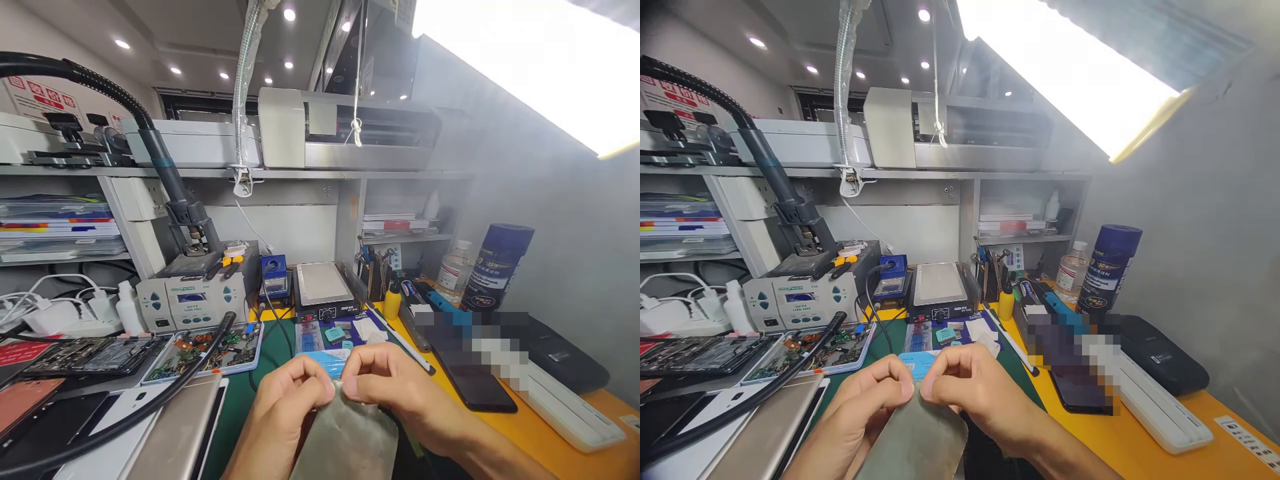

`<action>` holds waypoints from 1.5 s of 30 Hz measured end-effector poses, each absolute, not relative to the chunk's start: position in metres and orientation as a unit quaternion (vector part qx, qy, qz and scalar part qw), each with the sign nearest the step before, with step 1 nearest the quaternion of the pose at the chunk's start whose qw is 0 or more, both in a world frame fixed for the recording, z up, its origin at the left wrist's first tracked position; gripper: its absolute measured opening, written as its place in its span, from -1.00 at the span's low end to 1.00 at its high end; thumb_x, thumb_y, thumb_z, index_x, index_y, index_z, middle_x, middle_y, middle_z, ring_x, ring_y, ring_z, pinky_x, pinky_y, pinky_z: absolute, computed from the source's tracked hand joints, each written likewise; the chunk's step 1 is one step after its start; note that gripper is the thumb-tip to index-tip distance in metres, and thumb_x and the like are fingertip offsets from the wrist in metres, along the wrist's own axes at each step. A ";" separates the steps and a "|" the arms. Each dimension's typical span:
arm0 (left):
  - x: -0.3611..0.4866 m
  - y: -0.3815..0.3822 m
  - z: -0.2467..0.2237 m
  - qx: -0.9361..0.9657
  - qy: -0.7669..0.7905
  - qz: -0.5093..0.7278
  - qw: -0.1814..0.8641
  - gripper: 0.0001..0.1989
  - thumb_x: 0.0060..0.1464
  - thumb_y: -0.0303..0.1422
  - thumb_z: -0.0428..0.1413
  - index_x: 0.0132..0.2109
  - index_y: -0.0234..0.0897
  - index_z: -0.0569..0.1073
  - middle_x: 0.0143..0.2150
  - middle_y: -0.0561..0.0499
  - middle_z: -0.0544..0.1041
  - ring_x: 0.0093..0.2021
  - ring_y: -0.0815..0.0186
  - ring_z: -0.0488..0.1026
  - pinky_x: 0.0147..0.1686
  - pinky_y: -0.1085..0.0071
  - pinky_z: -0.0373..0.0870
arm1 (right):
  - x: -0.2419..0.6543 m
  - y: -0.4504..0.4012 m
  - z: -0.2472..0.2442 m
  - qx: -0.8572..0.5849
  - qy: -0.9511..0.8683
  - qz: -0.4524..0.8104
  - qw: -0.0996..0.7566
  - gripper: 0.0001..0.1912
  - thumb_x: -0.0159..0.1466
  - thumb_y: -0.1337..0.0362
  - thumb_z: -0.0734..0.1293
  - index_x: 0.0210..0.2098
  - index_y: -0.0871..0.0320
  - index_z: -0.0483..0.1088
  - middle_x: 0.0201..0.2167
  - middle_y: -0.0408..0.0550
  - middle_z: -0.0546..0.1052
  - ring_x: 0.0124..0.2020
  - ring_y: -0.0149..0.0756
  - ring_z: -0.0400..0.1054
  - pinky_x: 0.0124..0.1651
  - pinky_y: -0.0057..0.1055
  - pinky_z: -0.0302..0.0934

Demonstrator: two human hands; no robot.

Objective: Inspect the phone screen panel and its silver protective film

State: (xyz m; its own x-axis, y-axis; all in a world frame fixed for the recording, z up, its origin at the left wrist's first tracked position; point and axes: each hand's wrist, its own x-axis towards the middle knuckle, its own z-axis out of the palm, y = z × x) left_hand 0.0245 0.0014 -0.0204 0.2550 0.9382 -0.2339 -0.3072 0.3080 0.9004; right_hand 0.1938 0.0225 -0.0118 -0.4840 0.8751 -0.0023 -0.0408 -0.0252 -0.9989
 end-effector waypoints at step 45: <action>0.021 -0.006 -0.011 0.385 0.364 0.521 0.670 -0.81 -0.10 -0.26 0.18 -0.49 -0.27 0.39 -0.61 0.06 0.38 -0.60 0.38 0.27 -0.56 0.45 0.22 | 0.197 0.022 -0.011 -0.349 -0.596 0.600 0.403 -0.76 0.14 0.19 0.46 -0.46 0.25 0.44 -0.54 -0.18 0.39 -0.49 -0.46 0.14 -0.40 -0.48 0.00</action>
State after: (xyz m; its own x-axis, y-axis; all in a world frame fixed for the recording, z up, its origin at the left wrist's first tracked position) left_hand 0.0207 -0.0063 -0.0113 0.1924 0.9774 -0.0873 -0.4170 0.1620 0.8944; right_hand 0.1967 0.0217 -0.0115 -0.4317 0.8999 0.0614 -0.0677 0.0356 -0.9971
